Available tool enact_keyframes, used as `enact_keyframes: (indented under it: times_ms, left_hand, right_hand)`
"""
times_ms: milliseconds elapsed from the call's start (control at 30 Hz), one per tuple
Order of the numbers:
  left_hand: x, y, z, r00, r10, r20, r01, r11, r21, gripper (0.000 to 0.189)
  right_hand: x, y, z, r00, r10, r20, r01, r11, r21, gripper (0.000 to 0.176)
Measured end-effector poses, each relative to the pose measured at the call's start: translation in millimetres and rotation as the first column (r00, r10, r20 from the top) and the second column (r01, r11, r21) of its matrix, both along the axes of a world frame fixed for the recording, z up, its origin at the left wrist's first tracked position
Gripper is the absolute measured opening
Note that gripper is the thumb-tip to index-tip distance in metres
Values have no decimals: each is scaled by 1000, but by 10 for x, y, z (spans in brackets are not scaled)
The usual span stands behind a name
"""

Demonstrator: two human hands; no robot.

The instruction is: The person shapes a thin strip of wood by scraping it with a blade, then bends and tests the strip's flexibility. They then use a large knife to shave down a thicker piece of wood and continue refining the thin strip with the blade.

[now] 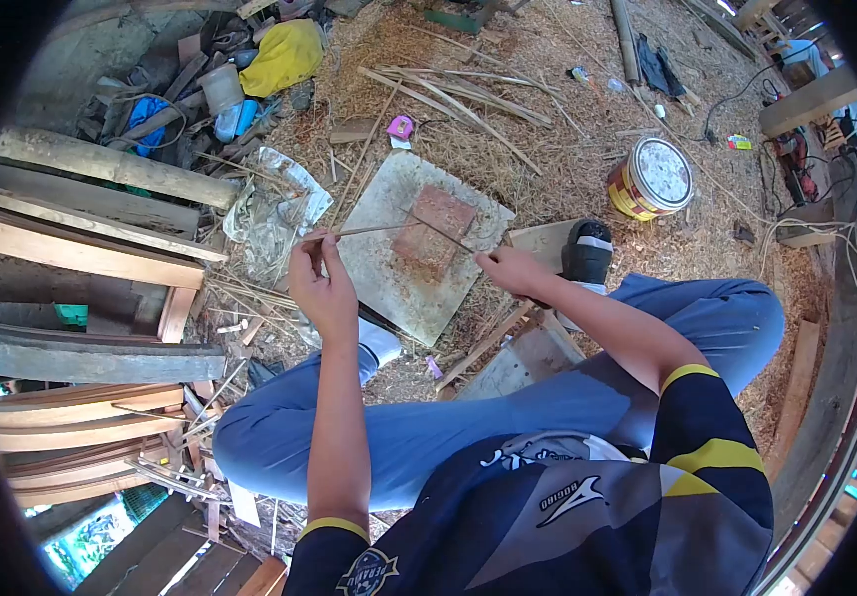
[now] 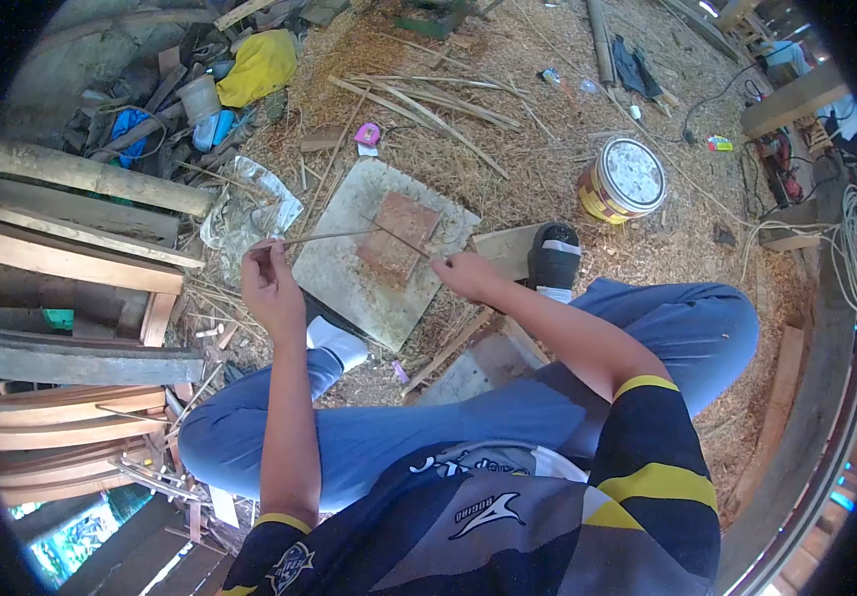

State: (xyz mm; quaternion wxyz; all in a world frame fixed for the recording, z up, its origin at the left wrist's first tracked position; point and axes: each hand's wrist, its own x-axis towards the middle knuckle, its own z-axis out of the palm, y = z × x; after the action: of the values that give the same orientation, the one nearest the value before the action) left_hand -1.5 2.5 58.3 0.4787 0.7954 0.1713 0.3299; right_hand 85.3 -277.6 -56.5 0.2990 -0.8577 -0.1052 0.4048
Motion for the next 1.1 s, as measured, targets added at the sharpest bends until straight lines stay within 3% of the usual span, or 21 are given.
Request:
enact_keyframes:
  times_ms: [100,200,400,600,700,800,900,1100]
  left_hand:
    - [-3,-60,26,1000,-19,15,19,1000,14,11]
    - [-12,-74,39,999,-48,-3,48,996,81,10]
    - [-16,-144,44,998,-63,10,62,991,121,5]
    - [-34,-167,86,1000,-11,-19,14,984,178,4]
    - [-55,-195,132,998,38,-52,-25,972,232,4]
    - [-46,-194,92,999,31,-36,-24,981,191,3]
    - [-26,-185,48,1000,16,21,-20,983,184,3]
    - [-67,-176,75,1000,-5,-25,9,980,199,3]
  right_hand:
    - [-56,170,401,998,-40,-53,43,997,62,70]
    - [-167,297,578,991,-7,135,-27,970,243,65]
    - [-267,411,1126,985,53,167,-112,923,367,60]
    - [-307,388,697,977,-35,210,-39,941,336,55]
    - [-364,432,1077,982,-22,185,-57,909,412,56]
    - [-339,428,1120,979,7,206,-86,922,377,57]
    - [-212,397,1018,993,34,117,-63,964,258,60]
    - [-238,390,1186,982,78,174,-130,942,310,60]
